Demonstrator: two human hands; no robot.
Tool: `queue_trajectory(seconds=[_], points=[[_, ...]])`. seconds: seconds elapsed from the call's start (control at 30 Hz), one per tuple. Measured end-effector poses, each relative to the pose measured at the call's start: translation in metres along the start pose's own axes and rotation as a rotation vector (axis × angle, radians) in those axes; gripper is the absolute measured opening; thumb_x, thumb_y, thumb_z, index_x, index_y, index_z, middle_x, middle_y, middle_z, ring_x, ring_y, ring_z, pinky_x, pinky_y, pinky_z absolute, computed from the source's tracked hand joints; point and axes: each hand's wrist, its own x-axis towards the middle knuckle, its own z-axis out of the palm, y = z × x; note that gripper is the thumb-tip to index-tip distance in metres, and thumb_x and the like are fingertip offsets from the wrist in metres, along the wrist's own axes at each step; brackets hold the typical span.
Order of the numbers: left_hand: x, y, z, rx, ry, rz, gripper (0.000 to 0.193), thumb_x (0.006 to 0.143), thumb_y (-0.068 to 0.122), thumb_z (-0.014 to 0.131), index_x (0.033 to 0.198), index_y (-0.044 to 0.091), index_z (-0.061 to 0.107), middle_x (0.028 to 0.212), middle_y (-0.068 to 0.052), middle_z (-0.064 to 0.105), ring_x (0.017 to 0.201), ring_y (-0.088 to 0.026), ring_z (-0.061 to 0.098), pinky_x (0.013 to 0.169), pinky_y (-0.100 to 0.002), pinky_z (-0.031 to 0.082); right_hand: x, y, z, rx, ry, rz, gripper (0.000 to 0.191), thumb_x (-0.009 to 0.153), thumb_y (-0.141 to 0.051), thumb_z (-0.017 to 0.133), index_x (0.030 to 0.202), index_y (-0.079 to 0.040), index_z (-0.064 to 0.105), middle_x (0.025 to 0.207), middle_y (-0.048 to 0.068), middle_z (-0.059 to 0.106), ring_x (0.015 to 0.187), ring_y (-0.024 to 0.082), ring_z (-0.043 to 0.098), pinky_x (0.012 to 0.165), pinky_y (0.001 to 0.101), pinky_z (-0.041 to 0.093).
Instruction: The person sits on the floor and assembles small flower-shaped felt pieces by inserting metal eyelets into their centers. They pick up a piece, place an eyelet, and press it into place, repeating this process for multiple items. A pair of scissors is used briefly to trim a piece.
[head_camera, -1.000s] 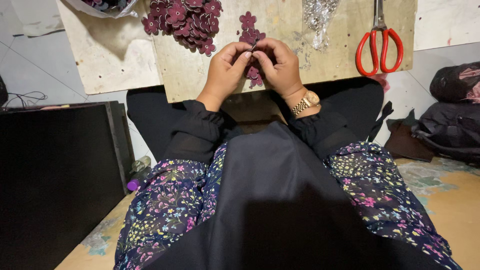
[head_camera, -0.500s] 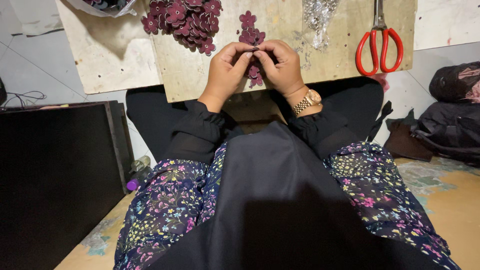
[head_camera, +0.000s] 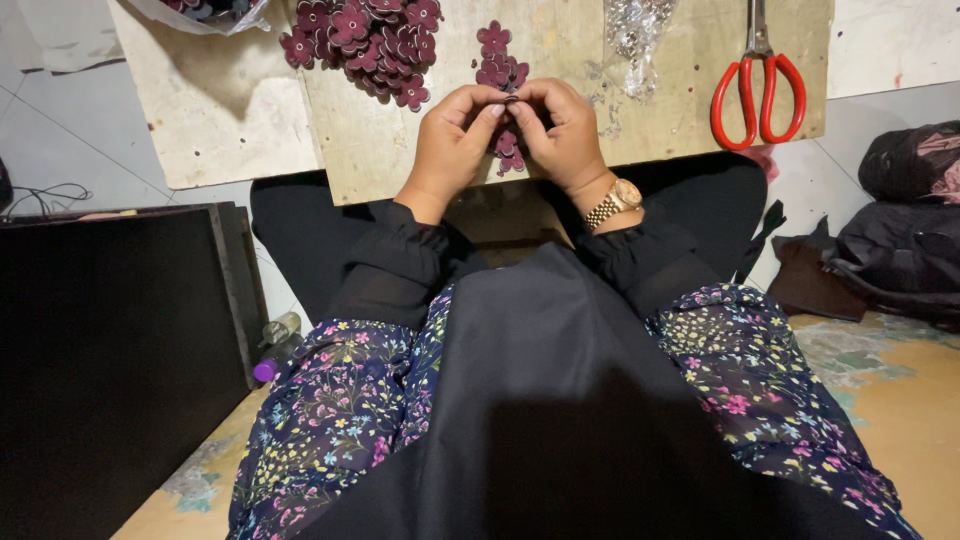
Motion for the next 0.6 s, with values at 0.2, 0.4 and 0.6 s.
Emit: queue_trajectory(seconds=[0.2,0.4,0.6], points=[[0.000,-0.002,-0.001,0.003,-0.023,0.008,0.012,0.103,0.004,0.066,0.114,0.000,0.068,0.103,-0.003,0.074,0.093,-0.008,0.068,0.084,-0.025,0.058,-0.001,-0.012,0.001,-0.116,0.031,-0.066,0.012,0.098,-0.005,0.073,0.108,-0.002,0.067,0.100,0.011,0.069,0.089,0.026,0.068,0.080,0.0342,0.056],[-0.001,-0.008,0.000,-0.014,0.006,0.062,0.009,0.105,0.003,0.064,0.113,0.001,0.062,0.099,0.000,0.067,0.090,-0.007,0.063,0.082,-0.025,0.057,-0.001,0.002,-0.013,-0.266,0.122,-0.254,0.012,0.100,-0.005,0.069,0.112,-0.002,0.069,0.113,0.015,0.069,0.109,0.034,0.065,0.099,0.0432,0.051],[-0.001,-0.005,0.001,-0.097,0.056,0.037,0.010,0.108,0.006,0.057,0.117,0.005,0.055,0.100,0.001,0.064,0.085,-0.006,0.064,0.078,-0.023,0.057,0.002,0.042,-0.066,-0.718,0.371,-0.058,0.011,0.101,-0.008,0.074,0.112,-0.010,0.075,0.132,0.011,0.060,0.124,0.032,0.053,0.109,0.0439,0.044]])
